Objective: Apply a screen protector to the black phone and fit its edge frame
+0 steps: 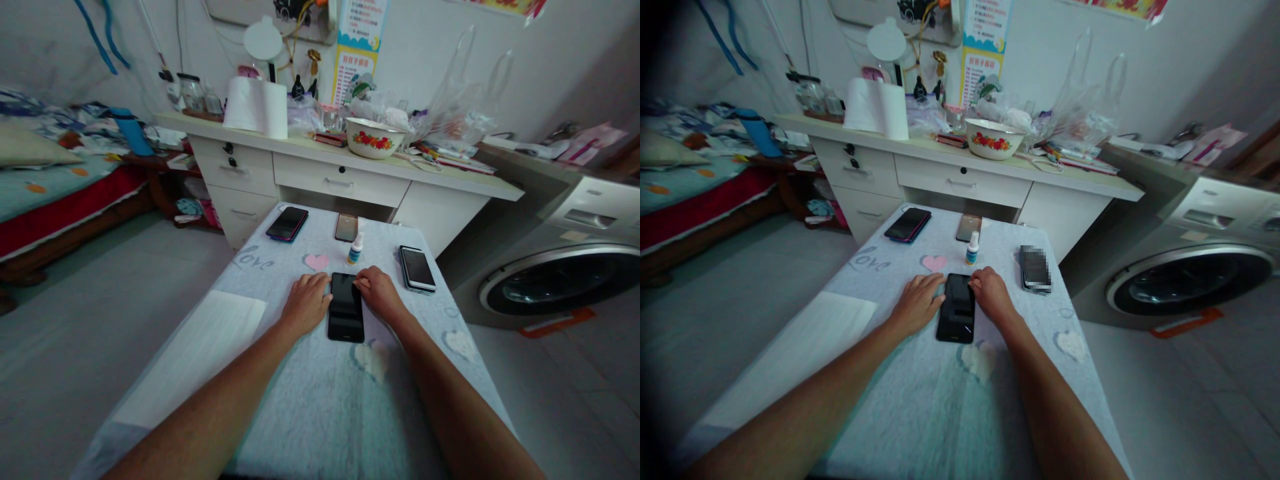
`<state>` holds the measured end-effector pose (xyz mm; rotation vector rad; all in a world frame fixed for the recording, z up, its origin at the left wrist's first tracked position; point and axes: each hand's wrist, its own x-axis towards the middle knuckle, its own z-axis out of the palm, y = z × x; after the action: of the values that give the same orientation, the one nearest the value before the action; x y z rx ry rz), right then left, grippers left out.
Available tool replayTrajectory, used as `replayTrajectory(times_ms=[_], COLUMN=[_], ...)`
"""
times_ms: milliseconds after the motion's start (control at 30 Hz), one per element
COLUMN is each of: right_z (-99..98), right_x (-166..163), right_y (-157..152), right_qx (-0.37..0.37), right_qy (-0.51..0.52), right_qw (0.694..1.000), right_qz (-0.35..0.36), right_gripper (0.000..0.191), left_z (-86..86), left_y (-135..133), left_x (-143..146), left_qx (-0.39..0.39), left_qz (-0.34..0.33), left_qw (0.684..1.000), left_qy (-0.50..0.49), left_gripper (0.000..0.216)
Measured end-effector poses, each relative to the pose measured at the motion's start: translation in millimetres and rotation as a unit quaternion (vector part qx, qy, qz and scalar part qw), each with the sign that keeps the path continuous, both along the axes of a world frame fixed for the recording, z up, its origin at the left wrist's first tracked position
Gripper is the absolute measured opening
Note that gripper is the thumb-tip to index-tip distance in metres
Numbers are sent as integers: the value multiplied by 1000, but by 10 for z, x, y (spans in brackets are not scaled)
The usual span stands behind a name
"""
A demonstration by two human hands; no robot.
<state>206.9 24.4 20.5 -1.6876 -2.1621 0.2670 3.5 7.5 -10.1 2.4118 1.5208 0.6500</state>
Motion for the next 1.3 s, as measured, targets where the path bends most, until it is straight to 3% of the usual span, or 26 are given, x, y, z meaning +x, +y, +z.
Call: replayTrajectory(times_ms=[233,400,600,967,1300], right_z=[-144,-131,-90,-98,-100], right_x=[31,19,10,71,5], right_y=[2,-47,-94,-102,-171], right_qx=[29,30,20,2,14], right_qy=[43,31,9,0,-4], right_qw=[999,999,1000,1000,1000], right_qz=[-6,10,7,-14,-23], right_gripper=[15,17,25,18,27], left_z=[-17,128,285,89,5], left_y=[33,68,89,330,352], left_x=[13,55,196,314,250], left_qx=[-14,-47,-71,-17,-6], left_qz=[8,-7,33,84,50], left_qw=[1000,998,995,996,996], left_qy=[22,35,55,-19,-68], left_gripper=[37,34,23,17,22])
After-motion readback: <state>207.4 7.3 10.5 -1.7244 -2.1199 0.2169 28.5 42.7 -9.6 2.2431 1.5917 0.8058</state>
